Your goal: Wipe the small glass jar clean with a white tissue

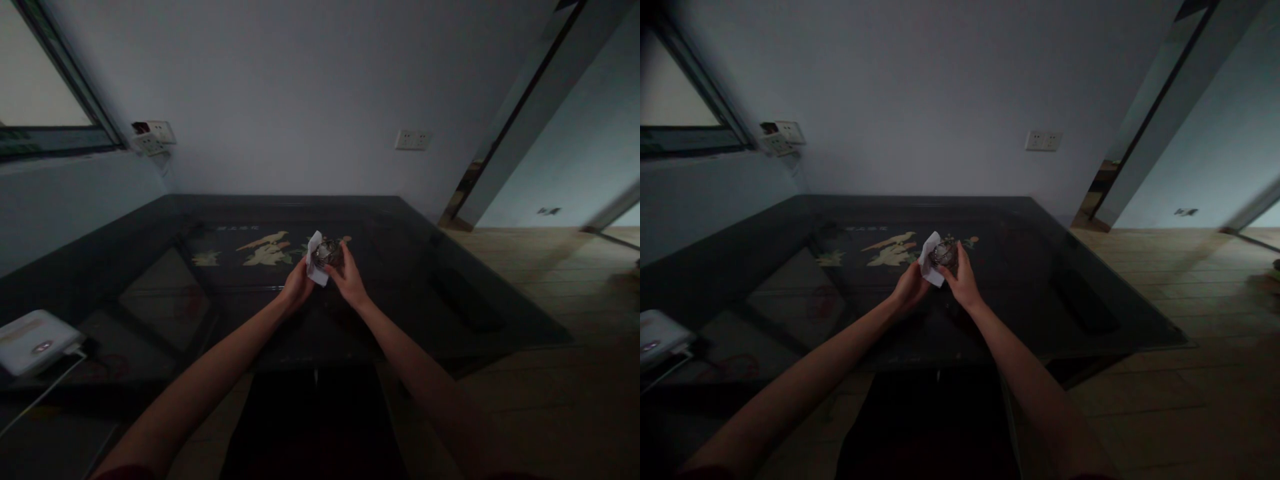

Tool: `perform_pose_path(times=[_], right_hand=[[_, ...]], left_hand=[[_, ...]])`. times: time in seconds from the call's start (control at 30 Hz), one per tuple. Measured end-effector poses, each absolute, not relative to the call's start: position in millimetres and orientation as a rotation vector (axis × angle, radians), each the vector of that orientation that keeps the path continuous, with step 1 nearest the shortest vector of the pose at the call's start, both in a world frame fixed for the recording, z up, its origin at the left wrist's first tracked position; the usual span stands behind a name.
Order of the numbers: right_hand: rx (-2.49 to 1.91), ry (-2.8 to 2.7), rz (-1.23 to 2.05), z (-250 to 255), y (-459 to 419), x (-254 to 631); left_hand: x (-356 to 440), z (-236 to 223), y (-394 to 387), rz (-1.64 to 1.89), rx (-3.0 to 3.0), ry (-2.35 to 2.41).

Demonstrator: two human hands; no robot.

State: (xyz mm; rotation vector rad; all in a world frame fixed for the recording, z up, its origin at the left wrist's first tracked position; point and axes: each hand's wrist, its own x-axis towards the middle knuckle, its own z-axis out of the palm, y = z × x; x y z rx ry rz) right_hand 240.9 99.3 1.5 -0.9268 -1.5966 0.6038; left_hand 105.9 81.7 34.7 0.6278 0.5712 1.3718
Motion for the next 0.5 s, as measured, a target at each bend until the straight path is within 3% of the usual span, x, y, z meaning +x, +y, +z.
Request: perform_pose_path(times=[0.5], right_hand=[[-1.028,-1.566,0.315,21.3,87.4,242.6]], left_hand=[[110.6,30.2,73.1,1.312,0.877,0.504]])
